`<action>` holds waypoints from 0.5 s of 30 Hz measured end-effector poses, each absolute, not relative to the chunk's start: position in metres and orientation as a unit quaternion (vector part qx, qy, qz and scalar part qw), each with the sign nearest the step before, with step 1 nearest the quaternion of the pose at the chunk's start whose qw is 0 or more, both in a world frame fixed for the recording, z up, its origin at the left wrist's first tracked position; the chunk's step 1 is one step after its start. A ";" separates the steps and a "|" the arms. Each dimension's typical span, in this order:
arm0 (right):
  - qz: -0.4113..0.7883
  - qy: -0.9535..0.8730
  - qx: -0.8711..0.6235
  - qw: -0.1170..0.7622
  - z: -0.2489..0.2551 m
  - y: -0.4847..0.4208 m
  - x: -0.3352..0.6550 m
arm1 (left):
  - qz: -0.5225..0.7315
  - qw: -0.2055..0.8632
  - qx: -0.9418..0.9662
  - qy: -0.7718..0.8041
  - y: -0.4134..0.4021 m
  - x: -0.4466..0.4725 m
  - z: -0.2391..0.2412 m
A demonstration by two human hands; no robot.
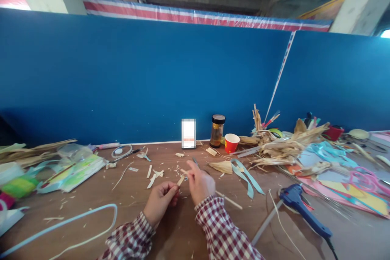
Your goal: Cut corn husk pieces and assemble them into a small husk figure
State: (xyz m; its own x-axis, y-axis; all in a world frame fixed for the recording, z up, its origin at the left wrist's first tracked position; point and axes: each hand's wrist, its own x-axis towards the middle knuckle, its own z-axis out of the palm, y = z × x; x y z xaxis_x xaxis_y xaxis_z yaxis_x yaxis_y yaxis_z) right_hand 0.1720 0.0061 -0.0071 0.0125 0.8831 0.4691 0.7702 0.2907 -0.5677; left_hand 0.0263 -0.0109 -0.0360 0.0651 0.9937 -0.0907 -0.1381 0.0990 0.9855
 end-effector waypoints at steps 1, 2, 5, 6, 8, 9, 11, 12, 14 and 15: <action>0.050 -0.678 -0.614 0.401 -0.008 0.010 0.179 | 0.497 0.573 0.452 0.469 -0.012 0.026 -0.036; 0.037 -0.656 -0.633 0.410 -0.008 0.014 0.186 | 0.502 0.573 0.449 0.466 -0.012 0.026 -0.036; 0.032 -0.642 -0.628 0.439 -0.009 0.018 0.195 | 0.511 0.580 0.418 0.477 -0.010 0.026 -0.037; 0.034 -0.656 -0.605 0.451 -0.009 0.017 0.193 | 0.512 0.584 0.402 0.484 -0.009 0.025 -0.037; 0.044 -0.691 -0.546 0.472 -0.008 0.013 0.184 | 0.517 0.595 0.371 0.492 -0.007 0.024 -0.037; 0.050 -0.707 -0.518 0.479 -0.007 0.009 0.178 | 0.522 0.600 0.357 0.491 -0.005 0.024 -0.037; 0.058 -0.731 -0.478 0.484 -0.005 0.003 0.169 | 0.535 0.610 0.332 0.482 -0.003 0.023 -0.037; 0.056 -0.739 -0.468 0.482 -0.003 0.000 0.165 | 0.540 0.613 0.322 0.478 -0.003 0.023 -0.036; 0.047 -0.756 -0.459 0.464 0.000 -0.005 0.162 | 0.548 0.617 0.308 0.474 -0.002 0.022 -0.036; 0.043 -0.766 -0.459 0.448 0.002 -0.007 0.162 | 0.550 0.618 0.304 0.473 -0.002 0.022 -0.035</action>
State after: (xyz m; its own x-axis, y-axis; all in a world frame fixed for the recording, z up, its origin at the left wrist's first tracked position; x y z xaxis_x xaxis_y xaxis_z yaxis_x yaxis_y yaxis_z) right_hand 0.1620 -0.0069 0.0022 -0.1772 0.7414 0.6473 0.6644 0.5753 -0.4770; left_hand 0.0215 -0.0019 -0.0352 -0.0519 0.9667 -0.2504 -0.3916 0.2110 0.8956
